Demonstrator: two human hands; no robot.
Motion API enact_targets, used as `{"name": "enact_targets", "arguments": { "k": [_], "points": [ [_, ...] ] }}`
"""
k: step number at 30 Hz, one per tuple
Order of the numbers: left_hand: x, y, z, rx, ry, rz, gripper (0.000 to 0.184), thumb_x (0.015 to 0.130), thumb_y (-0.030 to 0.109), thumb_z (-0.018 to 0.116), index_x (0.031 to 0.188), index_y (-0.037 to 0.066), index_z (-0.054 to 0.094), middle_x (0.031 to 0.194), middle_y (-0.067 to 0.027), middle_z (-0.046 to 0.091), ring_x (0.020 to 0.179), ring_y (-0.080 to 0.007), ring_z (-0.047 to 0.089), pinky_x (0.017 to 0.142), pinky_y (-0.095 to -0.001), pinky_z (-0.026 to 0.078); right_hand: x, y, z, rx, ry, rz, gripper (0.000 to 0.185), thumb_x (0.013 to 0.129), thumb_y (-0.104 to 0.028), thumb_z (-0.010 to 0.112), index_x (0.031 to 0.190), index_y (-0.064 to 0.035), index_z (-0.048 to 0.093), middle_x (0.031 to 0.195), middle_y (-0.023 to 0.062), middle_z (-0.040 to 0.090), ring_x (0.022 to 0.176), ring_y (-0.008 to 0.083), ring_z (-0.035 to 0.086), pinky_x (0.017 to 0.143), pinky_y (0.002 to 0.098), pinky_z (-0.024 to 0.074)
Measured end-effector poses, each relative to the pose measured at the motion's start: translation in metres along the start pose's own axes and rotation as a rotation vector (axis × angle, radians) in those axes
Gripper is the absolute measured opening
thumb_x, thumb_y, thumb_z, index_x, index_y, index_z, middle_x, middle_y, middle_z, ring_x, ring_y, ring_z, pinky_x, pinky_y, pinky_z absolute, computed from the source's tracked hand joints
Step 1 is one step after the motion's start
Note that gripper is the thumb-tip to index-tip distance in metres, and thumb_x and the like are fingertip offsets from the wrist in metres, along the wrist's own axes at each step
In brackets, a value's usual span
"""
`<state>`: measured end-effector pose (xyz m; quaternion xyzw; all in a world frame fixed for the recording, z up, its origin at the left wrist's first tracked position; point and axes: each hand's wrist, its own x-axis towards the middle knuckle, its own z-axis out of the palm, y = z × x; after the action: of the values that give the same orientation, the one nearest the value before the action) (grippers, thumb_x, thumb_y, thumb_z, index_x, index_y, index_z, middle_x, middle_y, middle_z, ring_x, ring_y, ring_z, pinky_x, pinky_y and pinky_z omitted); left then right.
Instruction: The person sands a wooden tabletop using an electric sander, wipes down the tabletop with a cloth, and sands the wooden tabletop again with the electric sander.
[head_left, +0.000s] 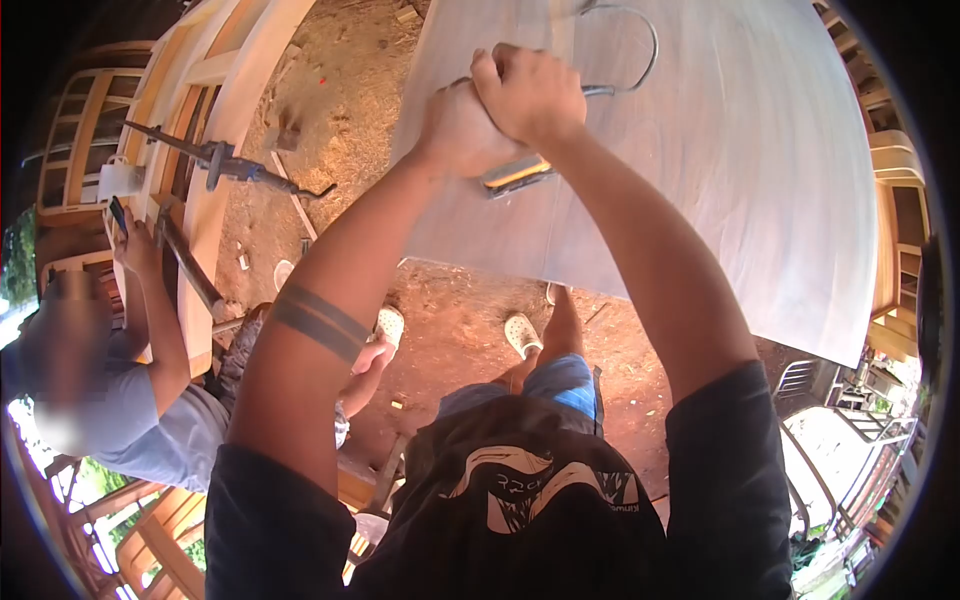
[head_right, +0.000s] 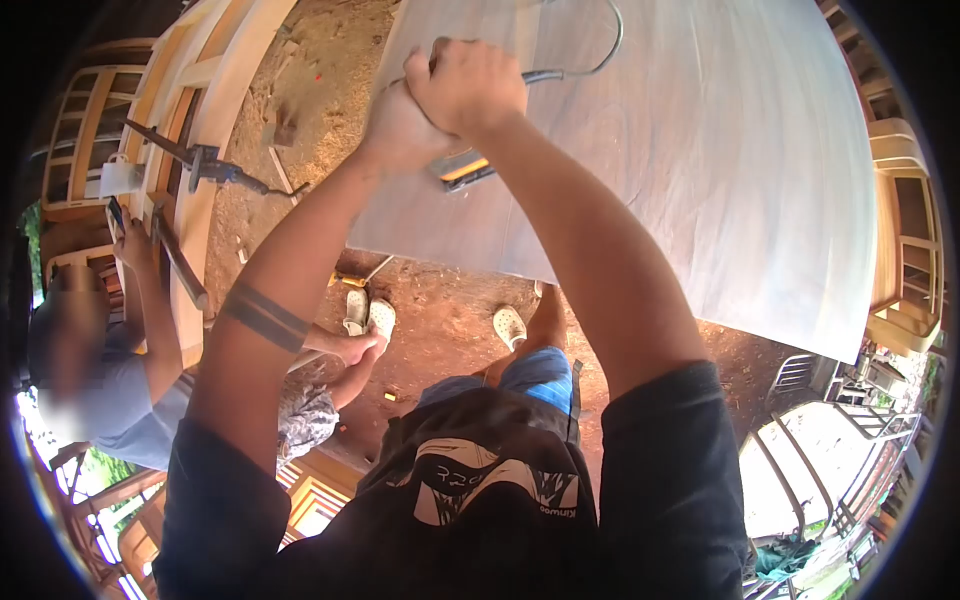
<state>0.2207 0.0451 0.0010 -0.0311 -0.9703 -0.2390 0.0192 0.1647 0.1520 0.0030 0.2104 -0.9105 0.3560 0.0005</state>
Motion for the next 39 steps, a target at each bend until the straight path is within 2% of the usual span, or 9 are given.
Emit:
{"name": "enact_targets", "arguments": {
  "k": [5,13,15,18,21,24,27,29,39],
  "points": [
    [-0.054,-0.002,0.002,-0.019,0.057,0.011,0.053,0.068,0.044,0.078,0.102,0.006,0.063,0.089,-0.0139,0.071,0.083,-0.0305,0.069,0.075,-0.0402,0.055,-0.045,-0.021,0.013,0.015,-0.033,-0.029,0.045,0.092,-0.043,0.044,0.087,-0.0073,0.070,0.079,0.0201,0.069,0.074,0.0405,0.066,0.072,0.0480,0.0535],
    [-0.139,-0.005,-0.003,-0.038,0.069,-0.070,0.061,0.065,0.035,0.083,0.107,0.000,0.056,0.088,-0.0142,0.068,0.082,-0.0281,0.069,0.075,-0.0396,0.056,-0.106,-0.057,0.032,0.109,-0.091,-0.169,0.043,0.091,-0.037,0.045,0.076,-0.0005,0.061,0.074,0.0182,0.065,0.065,0.0352,0.065,0.067,0.0449,0.0549],
    [-0.147,0.000,-0.002,-0.049,0.006,-0.156,0.063,0.065,0.033,0.084,0.108,-0.002,0.055,0.087,-0.0135,0.067,0.081,-0.0272,0.069,0.075,-0.0387,0.056,-0.113,-0.055,0.034,0.119,-0.098,-0.194,0.041,0.090,-0.035,0.046,0.074,0.0003,0.060,0.073,0.0181,0.063,0.067,0.0346,0.065,0.066,0.0444,0.0544],
    [-0.144,0.022,0.001,-0.109,0.073,-0.093,0.063,0.062,0.032,0.085,0.109,0.001,0.056,0.090,-0.0129,0.067,0.079,-0.0285,0.068,0.074,-0.0390,0.056,-0.119,-0.043,0.024,0.135,-0.070,-0.229,0.036,0.088,-0.032,0.049,0.075,-0.0002,0.060,0.073,0.0167,0.063,0.072,0.0337,0.064,0.068,0.0433,0.0534],
    [-0.127,0.043,0.017,-0.032,0.091,-0.054,0.059,0.059,0.030,0.086,0.106,0.005,0.059,0.092,-0.0117,0.067,0.080,-0.0292,0.068,0.071,-0.0386,0.055,-0.114,-0.017,0.004,0.171,-0.070,-0.234,0.034,0.088,-0.031,0.051,0.075,-0.0005,0.060,0.073,0.0167,0.062,0.073,0.0341,0.064,0.070,0.0426,0.0526],
    [-0.105,0.063,0.041,-0.182,0.176,-0.050,0.055,0.057,0.029,0.087,0.102,0.008,0.061,0.091,-0.0095,0.066,0.080,-0.0288,0.067,0.069,-0.0380,0.054,-0.106,0.014,-0.022,0.181,-0.073,-0.216,0.032,0.086,-0.031,0.054,0.076,-0.0011,0.059,0.073,0.0160,0.061,0.073,0.0345,0.063,0.070,0.0423,0.0516],
    [-0.075,0.100,0.047,-0.066,0.131,-0.005,0.049,0.063,0.022,0.082,0.103,0.005,0.058,0.093,-0.0104,0.064,0.080,-0.0276,0.065,0.070,-0.0369,0.052,-0.096,0.043,-0.050,0.177,-0.080,-0.224,0.030,0.085,-0.030,0.056,0.077,-0.0014,0.058,0.074,0.0151,0.061,0.072,0.0341,0.063,0.068,0.0423,0.0511],
    [-0.054,0.108,0.060,-0.111,0.193,-0.031,0.050,0.059,0.026,0.085,0.099,0.009,0.061,0.087,-0.0068,0.064,0.079,-0.0268,0.065,0.066,-0.0370,0.053,-0.084,0.062,-0.064,0.189,-0.104,-0.219,0.029,0.084,-0.030,0.056,0.078,-0.0015,0.058,0.074,0.0147,0.060,0.072,0.0338,0.063,0.068,0.0424,0.0510],
    [0.098,0.094,0.069,-0.061,0.277,0.057,0.045,0.061,0.022,0.081,0.096,0.007,0.058,0.084,-0.0077,0.064,0.075,-0.0285,0.062,0.062,-0.0385,0.052,0.057,0.122,-0.077,0.196,-0.058,-0.227,0.026,0.084,-0.027,0.057,0.075,-0.0029,0.058,0.074,0.0143,0.062,0.072,0.0338,0.062,0.066,0.0425,0.0505]
  ]
}}
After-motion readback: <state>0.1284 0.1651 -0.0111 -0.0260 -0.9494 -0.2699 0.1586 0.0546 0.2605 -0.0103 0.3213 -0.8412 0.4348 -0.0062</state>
